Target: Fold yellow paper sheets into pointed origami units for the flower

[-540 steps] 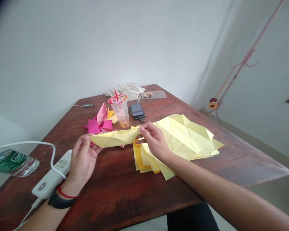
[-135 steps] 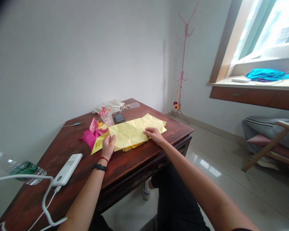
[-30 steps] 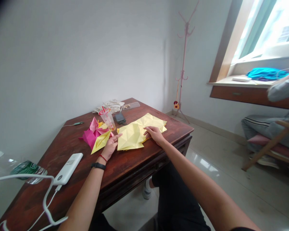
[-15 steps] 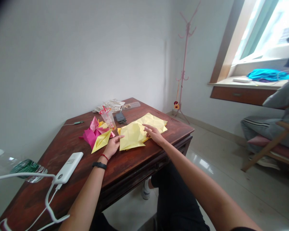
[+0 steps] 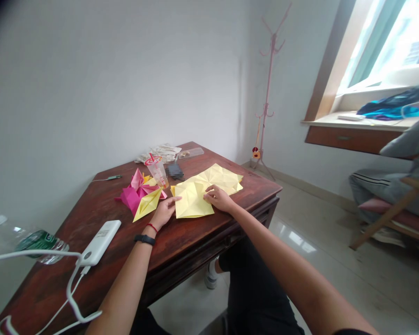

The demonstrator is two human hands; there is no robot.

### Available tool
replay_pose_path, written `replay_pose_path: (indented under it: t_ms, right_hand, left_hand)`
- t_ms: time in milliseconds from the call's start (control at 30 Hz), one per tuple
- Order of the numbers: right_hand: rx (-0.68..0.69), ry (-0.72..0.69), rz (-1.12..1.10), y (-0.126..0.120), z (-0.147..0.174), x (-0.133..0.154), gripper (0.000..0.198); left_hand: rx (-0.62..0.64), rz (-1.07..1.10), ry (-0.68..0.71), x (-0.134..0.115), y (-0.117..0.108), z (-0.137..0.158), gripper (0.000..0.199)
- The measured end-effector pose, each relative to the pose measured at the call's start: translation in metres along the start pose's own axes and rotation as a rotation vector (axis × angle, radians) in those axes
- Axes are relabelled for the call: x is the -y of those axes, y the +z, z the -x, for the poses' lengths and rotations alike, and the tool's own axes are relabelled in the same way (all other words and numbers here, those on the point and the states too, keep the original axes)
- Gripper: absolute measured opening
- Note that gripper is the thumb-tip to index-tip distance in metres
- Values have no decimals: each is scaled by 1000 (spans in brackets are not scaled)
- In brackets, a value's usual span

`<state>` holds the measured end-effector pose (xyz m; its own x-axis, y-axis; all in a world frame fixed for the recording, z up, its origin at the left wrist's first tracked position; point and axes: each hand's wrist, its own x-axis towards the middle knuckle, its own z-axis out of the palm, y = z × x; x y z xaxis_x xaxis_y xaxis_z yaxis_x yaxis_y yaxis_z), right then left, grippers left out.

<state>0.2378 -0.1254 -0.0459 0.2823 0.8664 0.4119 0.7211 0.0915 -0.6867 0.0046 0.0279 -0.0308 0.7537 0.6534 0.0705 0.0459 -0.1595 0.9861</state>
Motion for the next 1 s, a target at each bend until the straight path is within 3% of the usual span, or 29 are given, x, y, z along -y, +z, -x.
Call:
replay_pose_path:
  t_ms: [200, 400, 667, 1000]
  right_hand:
    - [17, 36, -2, 0, 0, 2, 30]
    - [10, -21, -123, -5, -1, 6, 40]
    - [-22, 90, -304, -11, 5, 9, 51]
    - [-98, 79, -332, -2, -1, -5, 28]
  left_hand:
    - [15, -22, -4, -4, 0, 3, 40]
    - [4, -42, -6, -7, -1, 5, 40]
    - [-24, -8, 2, -7, 0, 4, 39]
    - [-136, 64, 30, -11, -4, 4, 49]
